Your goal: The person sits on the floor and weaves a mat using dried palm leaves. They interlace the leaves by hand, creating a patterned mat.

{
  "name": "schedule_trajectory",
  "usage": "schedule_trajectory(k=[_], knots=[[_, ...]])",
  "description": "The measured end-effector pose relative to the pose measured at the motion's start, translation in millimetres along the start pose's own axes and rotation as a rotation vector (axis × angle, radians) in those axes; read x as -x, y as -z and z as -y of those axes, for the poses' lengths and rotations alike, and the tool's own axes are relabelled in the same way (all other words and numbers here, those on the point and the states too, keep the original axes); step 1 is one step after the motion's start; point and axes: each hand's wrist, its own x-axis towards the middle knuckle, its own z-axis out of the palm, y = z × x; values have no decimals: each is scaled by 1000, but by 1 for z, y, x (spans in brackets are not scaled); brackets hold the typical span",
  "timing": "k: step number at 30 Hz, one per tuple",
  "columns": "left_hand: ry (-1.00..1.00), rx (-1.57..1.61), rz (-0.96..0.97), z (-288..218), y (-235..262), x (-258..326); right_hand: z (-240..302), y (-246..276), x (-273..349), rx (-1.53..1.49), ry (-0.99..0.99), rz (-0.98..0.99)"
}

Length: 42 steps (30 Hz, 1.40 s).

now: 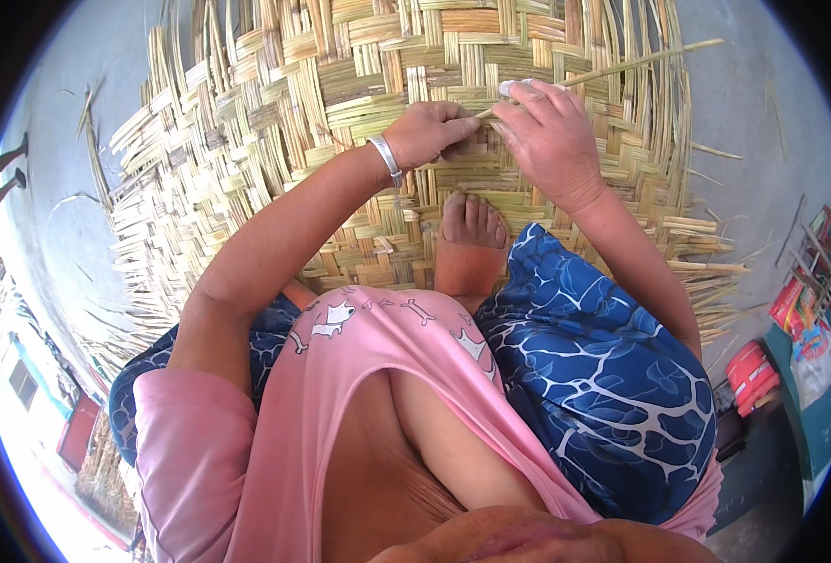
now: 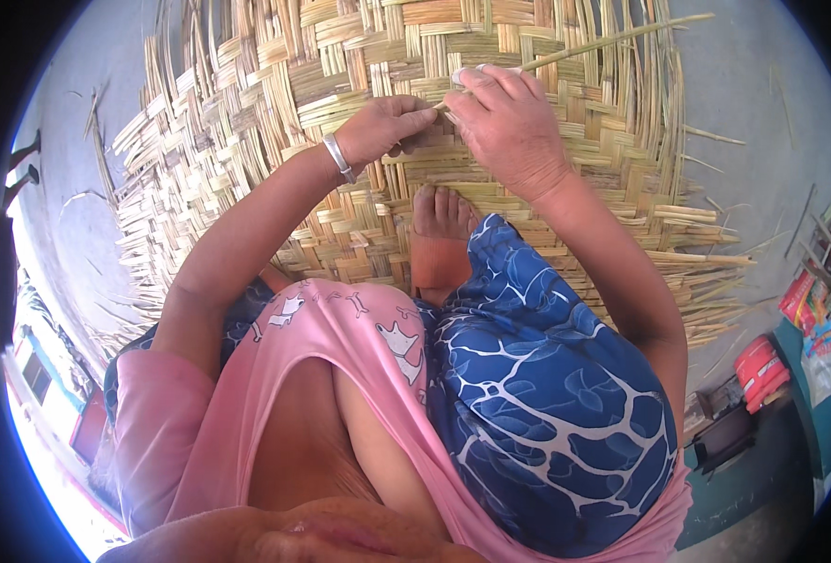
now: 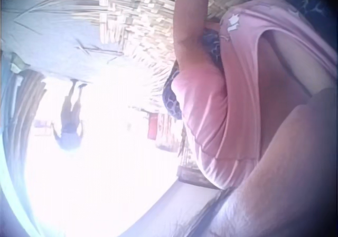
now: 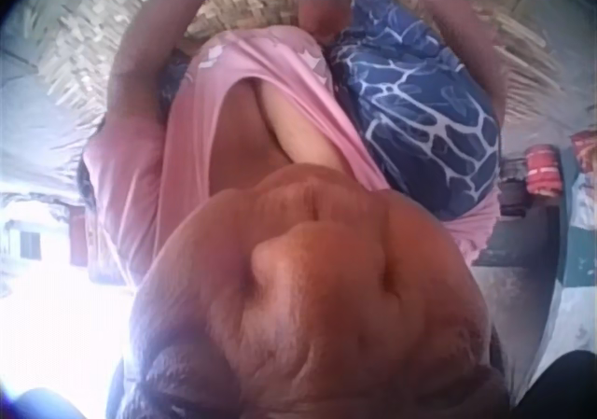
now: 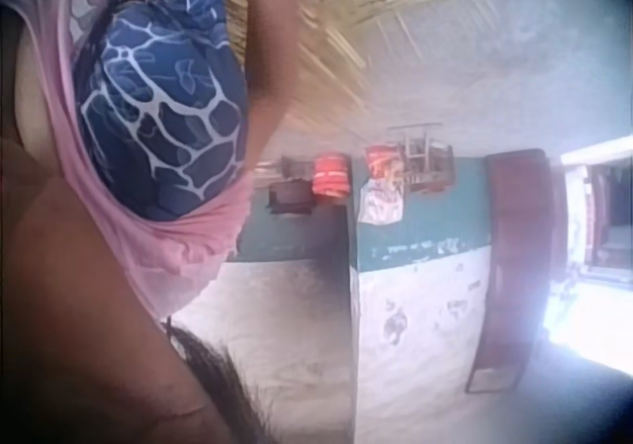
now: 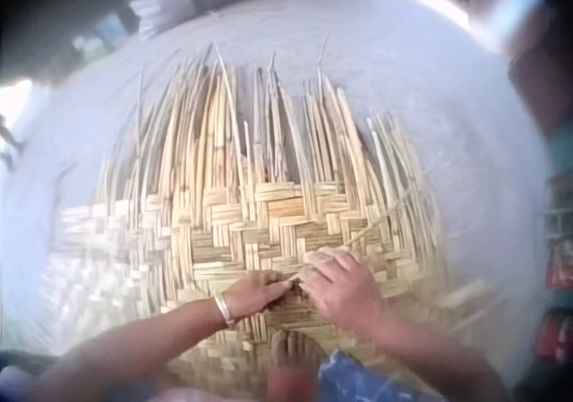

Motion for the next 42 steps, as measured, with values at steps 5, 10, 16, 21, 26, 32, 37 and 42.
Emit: schedule_trajectory(k=[5,10,16,21,26,32,37,42], knots=[[0,169,44,1,2,8,12,-20,16,-859,-912,241],[34,160,63,0,-6,20,-11,-17,4,-1520,-1173,65],[-8,257,-9,-10,-10,29,-11,-19,-5,-1670,-1165,269],[74,327,88,-8,0,31,-9,-23,-1,-1717,-1122,306],[71,469,163,-3,2,27,-13,-26,3,-1740,-1097,294],[46,805,413,-11,-9,28,-12,-13,-4,-1840,-1001,309],[-82,884,387,-31,-21,35,-15,-6,-14,-1882,-944,257],[-97,887,487,-31,-13,31,-18,-2,-20,-1920,-884,229]])
